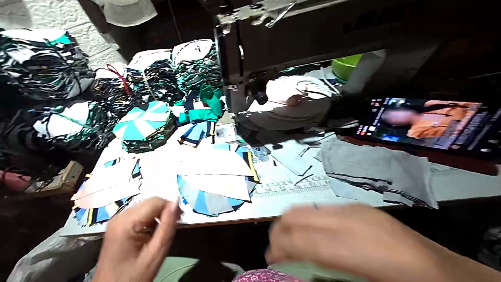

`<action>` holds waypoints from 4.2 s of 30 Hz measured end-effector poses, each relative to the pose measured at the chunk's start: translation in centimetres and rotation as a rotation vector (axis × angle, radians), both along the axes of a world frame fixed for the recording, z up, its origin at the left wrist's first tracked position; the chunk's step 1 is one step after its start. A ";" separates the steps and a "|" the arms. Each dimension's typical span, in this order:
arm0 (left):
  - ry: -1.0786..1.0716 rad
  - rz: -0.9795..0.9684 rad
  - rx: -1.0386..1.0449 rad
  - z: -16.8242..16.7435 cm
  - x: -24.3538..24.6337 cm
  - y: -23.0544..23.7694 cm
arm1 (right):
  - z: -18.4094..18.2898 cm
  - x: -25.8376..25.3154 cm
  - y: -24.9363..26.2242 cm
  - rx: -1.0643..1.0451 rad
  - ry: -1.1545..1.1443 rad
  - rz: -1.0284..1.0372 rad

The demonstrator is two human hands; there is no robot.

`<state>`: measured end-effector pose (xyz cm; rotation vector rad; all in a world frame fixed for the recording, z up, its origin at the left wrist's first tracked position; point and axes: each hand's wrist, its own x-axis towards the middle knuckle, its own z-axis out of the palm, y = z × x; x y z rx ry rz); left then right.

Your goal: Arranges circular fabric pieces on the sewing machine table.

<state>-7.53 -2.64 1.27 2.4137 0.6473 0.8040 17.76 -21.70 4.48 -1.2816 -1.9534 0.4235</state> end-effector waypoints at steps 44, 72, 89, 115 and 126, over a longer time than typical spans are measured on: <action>-0.719 0.483 -0.997 -0.8 -8.7 3.4 | -10.5 1.0 9.0 0.155 -0.050 -0.206; -0.424 0.734 -0.878 -0.8 -11.5 10.9 | -10.9 1.2 9.0 0.162 -0.041 -0.213; -0.165 0.914 -0.454 -1.8 -12.3 11.8 | -11.0 1.0 8.9 0.171 -0.049 -0.246; 0.267 0.418 0.403 3.6 0.2 12.5 | -11.0 0.8 9.1 0.171 -0.028 -0.248; 0.583 0.349 0.204 3.5 8.3 18.0 | -11.0 0.8 9.0 0.181 0.020 -0.240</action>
